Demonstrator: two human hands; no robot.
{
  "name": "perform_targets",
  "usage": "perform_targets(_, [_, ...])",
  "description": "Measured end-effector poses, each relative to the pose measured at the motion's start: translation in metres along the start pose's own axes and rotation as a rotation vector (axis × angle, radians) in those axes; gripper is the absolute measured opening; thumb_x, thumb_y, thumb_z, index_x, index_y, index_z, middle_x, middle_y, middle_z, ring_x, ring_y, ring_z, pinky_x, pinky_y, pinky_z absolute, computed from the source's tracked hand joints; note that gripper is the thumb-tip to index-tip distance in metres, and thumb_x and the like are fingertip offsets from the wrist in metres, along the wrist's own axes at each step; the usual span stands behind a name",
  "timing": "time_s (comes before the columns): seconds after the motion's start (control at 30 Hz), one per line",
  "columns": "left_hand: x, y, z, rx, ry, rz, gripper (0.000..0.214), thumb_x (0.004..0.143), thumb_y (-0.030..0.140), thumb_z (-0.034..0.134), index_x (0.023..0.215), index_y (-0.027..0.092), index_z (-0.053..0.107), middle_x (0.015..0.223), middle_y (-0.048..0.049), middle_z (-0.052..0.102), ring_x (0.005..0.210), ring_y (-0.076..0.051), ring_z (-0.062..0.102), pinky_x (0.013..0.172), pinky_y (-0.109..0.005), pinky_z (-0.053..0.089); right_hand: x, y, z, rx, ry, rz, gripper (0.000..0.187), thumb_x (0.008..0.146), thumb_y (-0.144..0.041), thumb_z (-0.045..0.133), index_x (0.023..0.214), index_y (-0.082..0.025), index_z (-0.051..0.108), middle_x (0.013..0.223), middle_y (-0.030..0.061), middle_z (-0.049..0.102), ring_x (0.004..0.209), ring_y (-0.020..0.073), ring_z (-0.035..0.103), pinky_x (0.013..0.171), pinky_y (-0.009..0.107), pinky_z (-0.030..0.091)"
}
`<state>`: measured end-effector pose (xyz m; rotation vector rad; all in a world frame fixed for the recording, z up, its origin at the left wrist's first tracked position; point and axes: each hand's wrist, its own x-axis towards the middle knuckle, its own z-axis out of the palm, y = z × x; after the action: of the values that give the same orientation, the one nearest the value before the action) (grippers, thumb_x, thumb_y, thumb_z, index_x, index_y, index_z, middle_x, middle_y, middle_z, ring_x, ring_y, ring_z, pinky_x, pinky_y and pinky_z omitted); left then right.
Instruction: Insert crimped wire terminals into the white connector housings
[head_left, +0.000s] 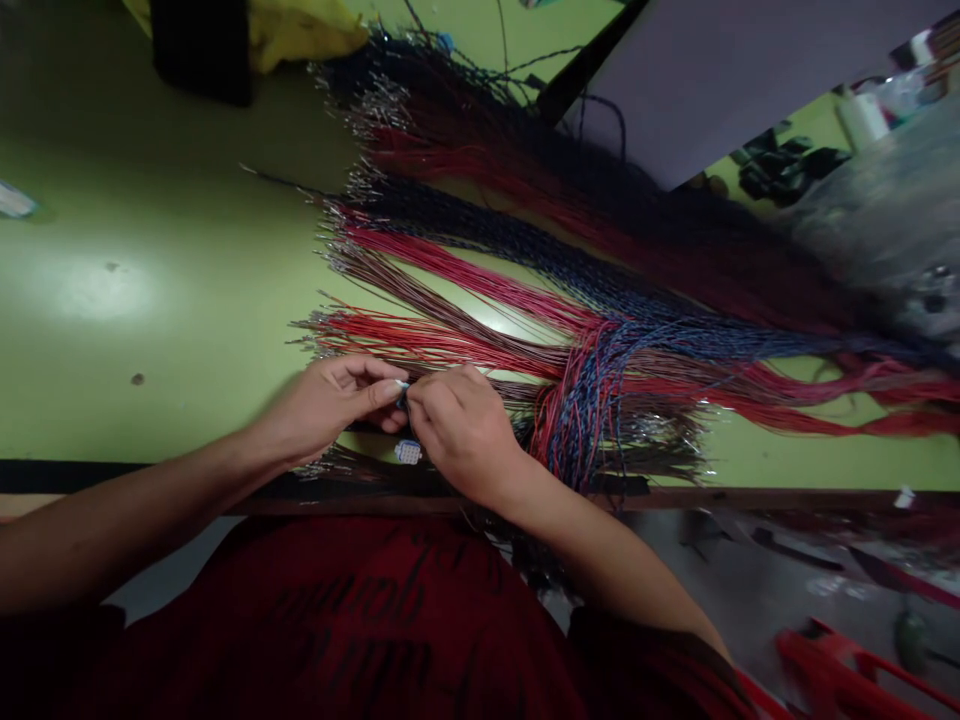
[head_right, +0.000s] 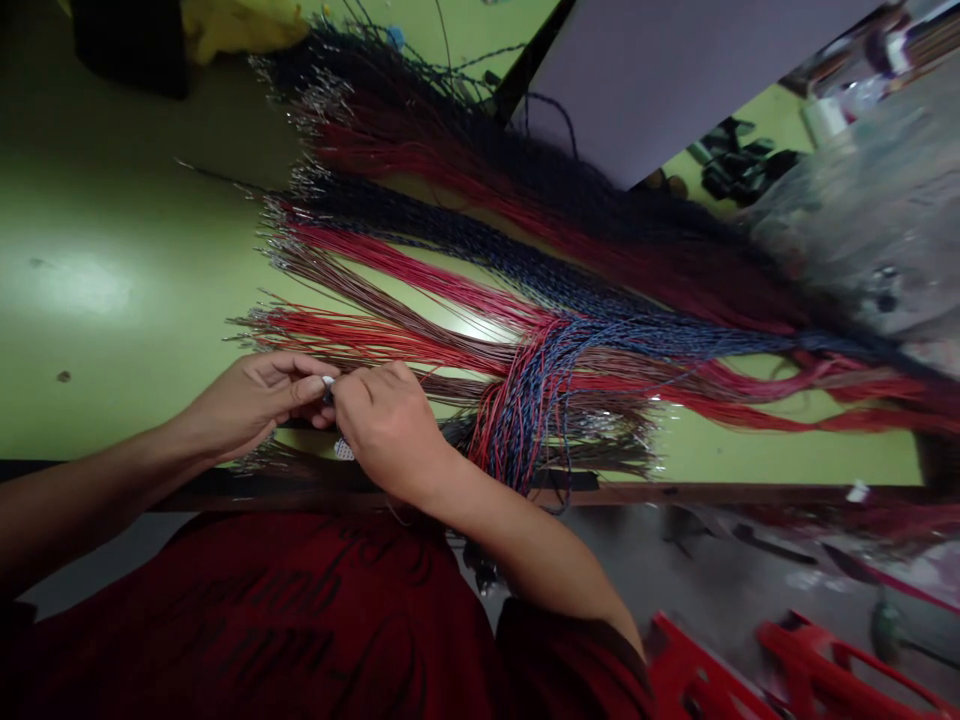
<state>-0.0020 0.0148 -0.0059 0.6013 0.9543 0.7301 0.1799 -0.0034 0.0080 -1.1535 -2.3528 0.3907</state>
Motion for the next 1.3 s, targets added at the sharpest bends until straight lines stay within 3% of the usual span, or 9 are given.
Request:
perform_targets(0.17, [0.001,0.001,0.001,-0.026,0.008,0.005,0.04,0.06,0.038,0.092,0.084,0.013,0.073,0.066,-0.0023,0.072,0.056,-0.014,0.068,0.056,-0.025,0.058,0.001,0.003,0.002,0.147,0.039,0.12,0.012,0.092,-0.013,0.048,0.086,-0.02,0.055,0.076,0.0027,0.065,0.07,0.0163,0.057,0.069,0.029,0.042])
perform_targets(0.43, [0.002,-0.002,-0.002,-0.013,0.02,-0.002,0.036,0.062,0.035,0.091,0.085,0.013,0.074,0.067,-0.003,0.072,0.056,-0.014,0.067,0.059,-0.028,0.059,0.004,0.002,0.006,0.043,0.007,0.054,0.019,0.097,-0.015,0.041,0.084,-0.019,0.055,0.077,0.0057,0.067,0.074,0.0181,0.058,0.074,0.032,0.043])
perform_targets(0.63, [0.002,0.0,0.0,-0.049,0.03,0.014,0.036,0.059,0.035,0.093,0.079,0.013,0.073,0.068,-0.0026,0.072,0.055,-0.012,0.066,0.056,-0.025,0.058,0.003,0.003,0.002,0.17,0.031,0.158,0.012,0.094,-0.016,0.047,0.087,-0.02,0.056,0.077,0.0023,0.066,0.069,0.0147,0.058,0.069,0.028,0.044])
perform_targets(0.87, [0.003,-0.002,-0.001,-0.041,0.041,0.011,0.034,0.063,0.033,0.091,0.082,0.013,0.072,0.07,-0.0025,0.072,0.056,-0.012,0.066,0.058,-0.027,0.058,0.008,0.002,0.001,0.149,-0.007,0.129,0.016,0.093,-0.014,0.048,0.083,-0.019,0.058,0.076,0.004,0.066,0.07,0.0158,0.058,0.069,0.029,0.044])
perform_targets(1.0, [0.003,0.001,0.0,-0.111,0.017,0.016,0.035,0.064,0.034,0.091,0.085,0.014,0.07,0.07,-0.0023,0.072,0.059,-0.013,0.068,0.06,-0.026,0.059,0.019,0.026,-0.012,0.303,-0.002,0.252,0.017,0.096,-0.022,0.051,0.085,-0.019,0.064,0.075,0.0017,0.067,0.067,0.0133,0.06,0.065,0.026,0.044])
perform_targets(1.1, [0.002,0.007,0.001,-0.143,0.021,0.038,0.035,0.066,0.033,0.09,0.087,0.014,0.068,0.071,-0.0012,0.072,0.063,-0.014,0.07,0.062,-0.025,0.059,0.029,0.06,-0.016,0.059,0.096,0.389,0.013,0.091,-0.02,0.056,0.082,-0.018,0.065,0.079,0.0056,0.066,0.074,0.0179,0.059,0.069,0.031,0.044])
perform_targets(1.17, [0.002,0.01,0.001,-0.143,0.025,0.045,0.036,0.065,0.031,0.09,0.087,0.014,0.067,0.072,-0.0005,0.073,0.064,-0.013,0.071,0.063,-0.024,0.059,0.032,0.08,-0.015,-0.101,0.081,0.422,0.011,0.083,-0.013,0.057,0.076,-0.018,0.064,0.079,0.0078,0.064,0.076,0.0208,0.057,0.07,0.033,0.043])
perform_targets(1.3, [0.002,0.011,0.0,-0.15,0.016,0.033,0.035,0.065,0.029,0.09,0.086,0.014,0.067,0.073,0.0002,0.073,0.065,-0.012,0.071,0.064,-0.023,0.059,0.03,0.097,-0.016,-0.063,0.084,0.403,0.015,0.081,-0.011,0.052,0.075,-0.019,0.062,0.077,0.0064,0.063,0.074,0.0206,0.057,0.07,0.033,0.044])
